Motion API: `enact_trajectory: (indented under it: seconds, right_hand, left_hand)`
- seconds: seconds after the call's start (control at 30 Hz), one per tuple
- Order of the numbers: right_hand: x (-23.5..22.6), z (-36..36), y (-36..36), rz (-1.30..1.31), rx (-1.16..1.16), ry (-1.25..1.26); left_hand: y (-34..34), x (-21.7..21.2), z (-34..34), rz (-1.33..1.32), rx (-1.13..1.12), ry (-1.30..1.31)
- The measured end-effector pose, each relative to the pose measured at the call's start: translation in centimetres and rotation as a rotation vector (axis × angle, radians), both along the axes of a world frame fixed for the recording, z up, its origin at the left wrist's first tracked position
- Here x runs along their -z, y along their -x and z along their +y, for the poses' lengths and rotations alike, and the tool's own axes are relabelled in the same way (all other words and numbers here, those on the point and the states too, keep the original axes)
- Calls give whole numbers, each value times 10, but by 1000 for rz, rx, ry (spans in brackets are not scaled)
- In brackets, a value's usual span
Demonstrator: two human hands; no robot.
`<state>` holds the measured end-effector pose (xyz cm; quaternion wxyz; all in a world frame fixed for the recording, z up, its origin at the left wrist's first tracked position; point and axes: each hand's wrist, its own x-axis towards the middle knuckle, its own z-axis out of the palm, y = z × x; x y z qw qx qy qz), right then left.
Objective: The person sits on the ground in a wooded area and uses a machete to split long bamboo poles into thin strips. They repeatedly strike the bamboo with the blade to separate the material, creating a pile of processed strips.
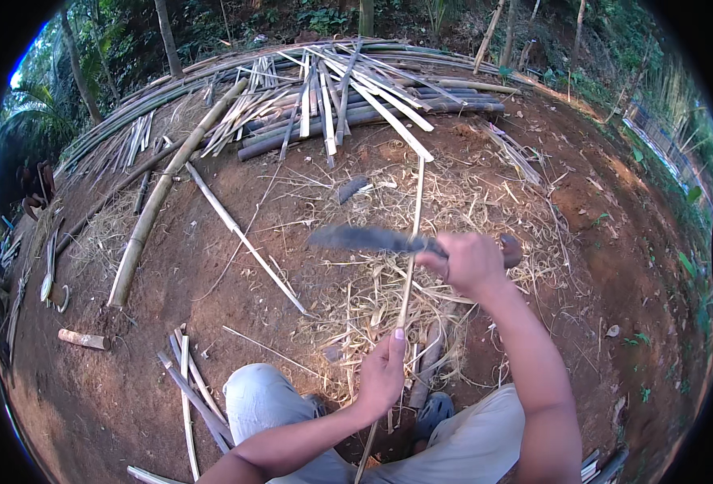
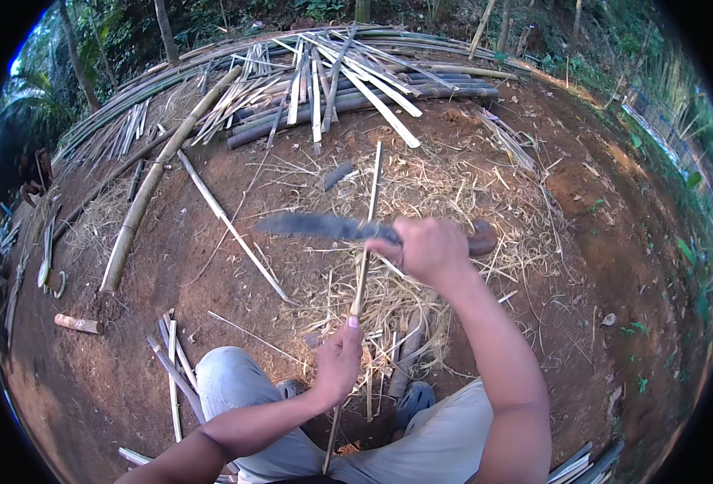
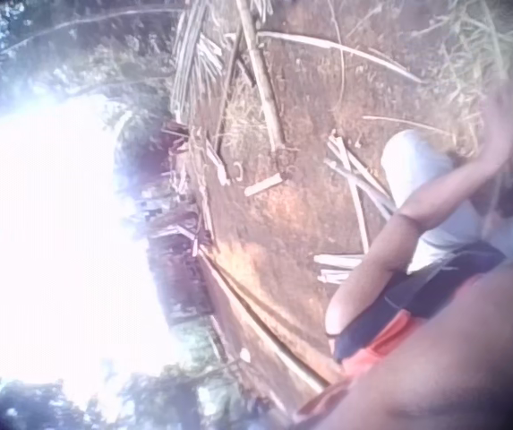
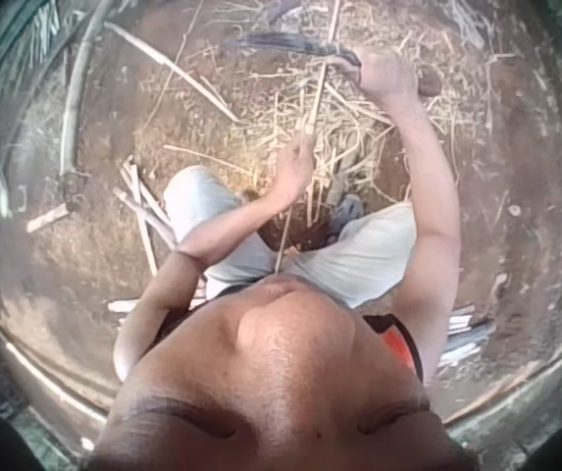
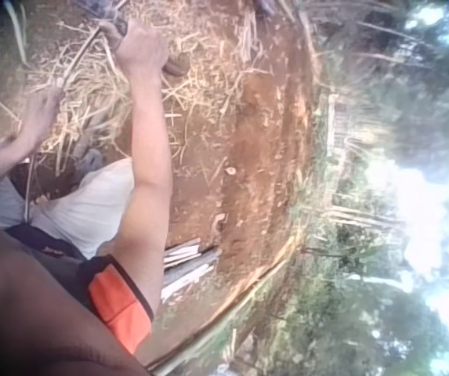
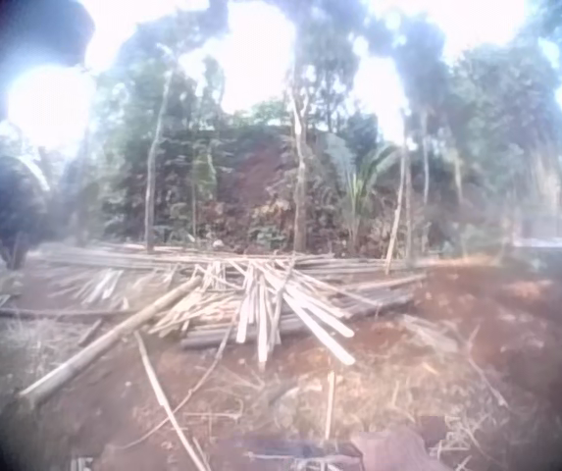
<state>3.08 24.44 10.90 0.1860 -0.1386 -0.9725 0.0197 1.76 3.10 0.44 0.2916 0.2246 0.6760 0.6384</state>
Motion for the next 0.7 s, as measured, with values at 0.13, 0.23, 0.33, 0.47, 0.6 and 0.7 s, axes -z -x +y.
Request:
enact_trajectory:
  seconds: [0.13, 0.23, 0.33, 0.47, 0.6, 0.7]
  right_hand:
    - [-34, 54, 27, -27, 66, -93]
    - [-34, 46, 42, -119, 66, -306]
    - [-42, 59, 66, -200, 101, -232]
    - [-79, 143, 42, 251, 620, 134]
    - [-42, 106, 23, 355, 483, 368]
    - [18, 46, -1, 348, 416, 633]
  left_hand:
    - [6, 8, 0, 59, -6, 69]
    - [15, 13, -4, 22, -47, 69]
    - [21, 11, -7, 49, -29, 55]
    - [-10, -2, -11, -16, 163, -114]
    - [36, -15, -16, -339, 196, -108]
    - [58, -36, -18, -405, 282, -162]
